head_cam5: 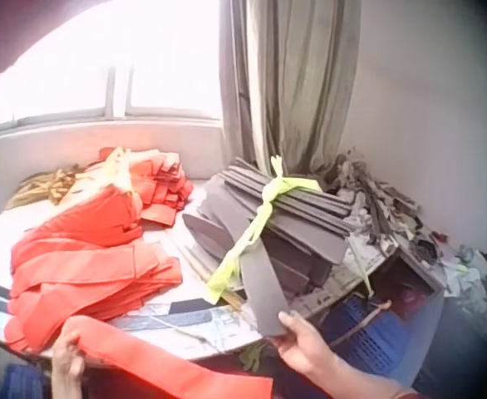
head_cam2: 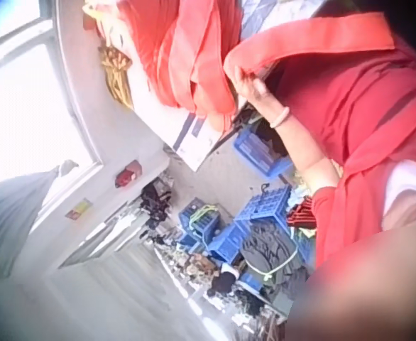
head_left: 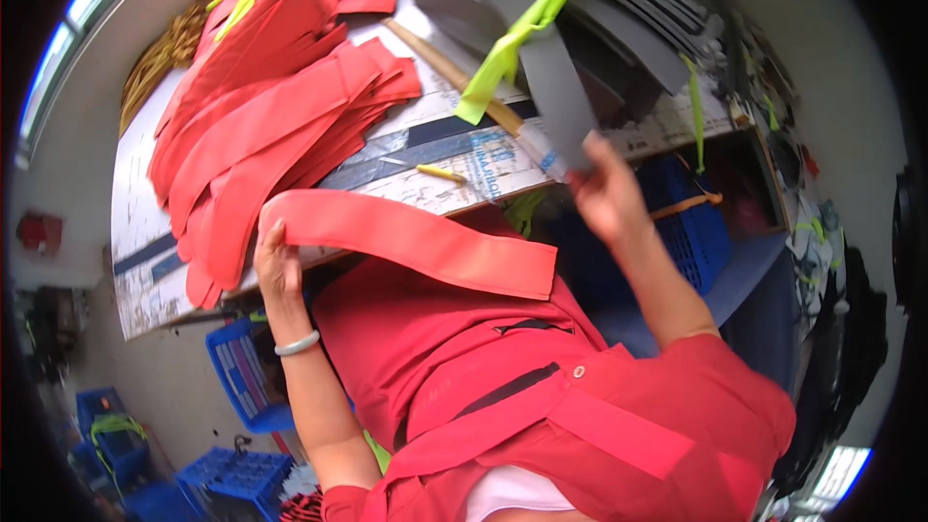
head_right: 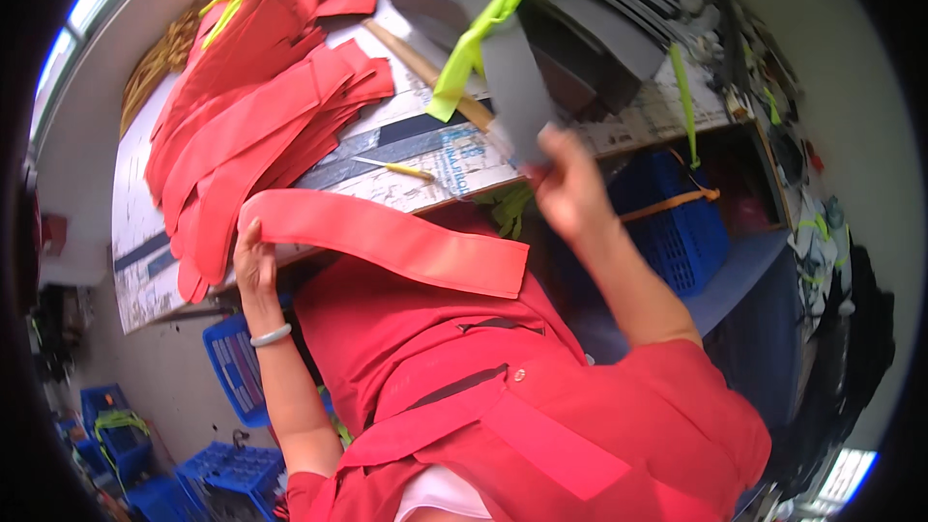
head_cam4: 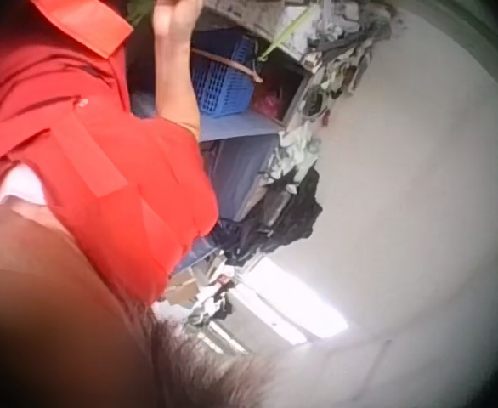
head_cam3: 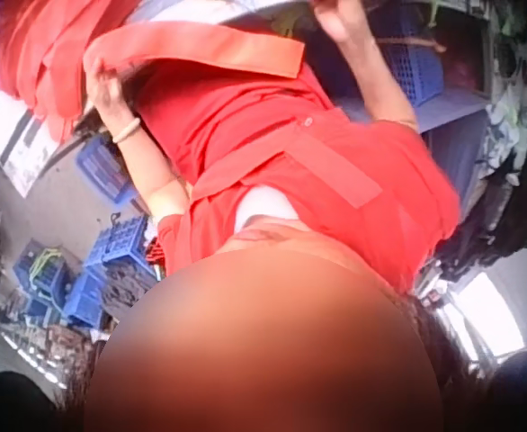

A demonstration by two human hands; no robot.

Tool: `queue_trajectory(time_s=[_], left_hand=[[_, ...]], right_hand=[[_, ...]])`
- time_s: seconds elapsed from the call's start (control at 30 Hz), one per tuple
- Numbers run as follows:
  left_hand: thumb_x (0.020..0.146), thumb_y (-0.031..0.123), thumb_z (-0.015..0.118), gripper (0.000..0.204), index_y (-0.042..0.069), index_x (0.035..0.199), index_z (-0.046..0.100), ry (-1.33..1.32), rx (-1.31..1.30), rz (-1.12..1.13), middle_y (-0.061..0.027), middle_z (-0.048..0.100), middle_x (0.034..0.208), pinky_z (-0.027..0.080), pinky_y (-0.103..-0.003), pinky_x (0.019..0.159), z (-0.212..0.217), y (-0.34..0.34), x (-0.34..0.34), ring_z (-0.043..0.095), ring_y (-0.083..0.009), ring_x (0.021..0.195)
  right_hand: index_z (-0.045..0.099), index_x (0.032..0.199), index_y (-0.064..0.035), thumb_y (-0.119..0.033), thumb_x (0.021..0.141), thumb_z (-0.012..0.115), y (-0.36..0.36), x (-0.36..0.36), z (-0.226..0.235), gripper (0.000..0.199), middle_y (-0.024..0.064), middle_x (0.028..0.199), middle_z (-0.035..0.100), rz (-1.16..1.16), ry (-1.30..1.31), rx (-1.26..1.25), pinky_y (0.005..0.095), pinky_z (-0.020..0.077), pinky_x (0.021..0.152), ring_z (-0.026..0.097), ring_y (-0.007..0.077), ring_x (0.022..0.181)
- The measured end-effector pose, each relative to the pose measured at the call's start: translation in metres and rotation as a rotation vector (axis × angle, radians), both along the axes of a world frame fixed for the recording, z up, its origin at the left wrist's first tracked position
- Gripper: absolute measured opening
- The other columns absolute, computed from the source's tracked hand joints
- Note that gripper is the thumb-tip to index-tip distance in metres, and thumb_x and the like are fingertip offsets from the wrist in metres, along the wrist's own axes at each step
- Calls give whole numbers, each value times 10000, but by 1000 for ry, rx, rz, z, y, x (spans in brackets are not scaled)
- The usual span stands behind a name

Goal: The recorder is inspecting and organizing black and red fabric components at a manufacturing workbench.

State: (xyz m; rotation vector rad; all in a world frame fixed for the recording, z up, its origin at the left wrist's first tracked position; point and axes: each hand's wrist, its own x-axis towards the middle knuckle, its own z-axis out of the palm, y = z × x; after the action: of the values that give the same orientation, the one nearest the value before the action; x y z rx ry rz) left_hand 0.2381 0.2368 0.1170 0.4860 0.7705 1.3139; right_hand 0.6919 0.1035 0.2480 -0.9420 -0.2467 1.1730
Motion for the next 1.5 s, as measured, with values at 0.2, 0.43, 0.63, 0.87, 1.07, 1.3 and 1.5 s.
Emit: queue_trajectory(time_s=[0.2, 0.43, 0.63, 0.87, 1.07, 1.3, 1.5], left_hand=[[947, 164, 580, 297, 29, 1210, 554, -185, -32, 1, -94, 630, 1195, 436, -371, 1024, 1, -3, 28, 585, -202, 1125], [968, 208, 547, 197, 90, 1120, 586, -416, 113, -188, -26, 669, 957, 443, -215, 479, -16, -13, 10, 606, -80, 704], [1003, 231, 443, 326, 44, 1258, 521, -277, -15, 179, -109, 624, 1173, 450, -385, 979, -2, -34, -1, 601, -234, 1070], [1018, 164, 439, 283, 15, 1238, 534, 68, 184, 360, -72, 623, 1093, 497, -265, 834, 16, -70, 24, 605, -127, 958], [1015, 163, 447, 280, 9, 1231, 538, 89, 185, 290, -81, 648, 1067, 508, -271, 802, 60, -111, 59, 631, -141, 909], [1019, 184, 411, 289, -16, 1182, 543, -46, 205, 358, -144, 613, 1158, 467, -366, 969, 93, -142, 34, 596, -230, 1078], [1033, 262, 395, 344, -9, 1198, 529, -30, 238, 330, -127, 610, 1159, 460, -359, 971, 90, -155, 34, 596, -223, 1072]], right_hand=[[487, 1251, 2, -55, 901, 604, -78, -139, -35, 373, 81, 1190, 587, 992, -429, 29, 340, 455, 959, 552, 172, 1117], [485, 1280, -39, -162, 929, 569, -35, -117, -27, 381, 147, 1142, 606, 1394, -931, 103, 339, 462, 919, 580, 246, 1091], [544, 1197, 7, -200, 916, 591, -32, -31, -38, 352, 124, 1060, 641, 1464, -1053, -343, 320, 492, 848, 615, 188, 982], [487, 1302, -31, -324, 886, 632, 17, -88, -16, 528, 195, 1092, 643, 1650, -1305, 1, 373, 493, 839, 641, 297, 964], [556, 1156, 9, -244, 913, 646, 60, -231, -20, 362, 118, 945, 657, 1308, -1119, 379, 304, 488, 778, 606, 160, 856], [579, 950, 2, -197, 868, 708, 57, -272, -14, 251, 80, 809, 627, 913, -1102, 468, 260, 478, 673, 554, 80, 749], [575, 891, 14, -292, 810, 749, 49, -277, -11, 361, 184, 758, 638, 898, -1089, 416, 356, 501, 629, 649, 287, 680]])
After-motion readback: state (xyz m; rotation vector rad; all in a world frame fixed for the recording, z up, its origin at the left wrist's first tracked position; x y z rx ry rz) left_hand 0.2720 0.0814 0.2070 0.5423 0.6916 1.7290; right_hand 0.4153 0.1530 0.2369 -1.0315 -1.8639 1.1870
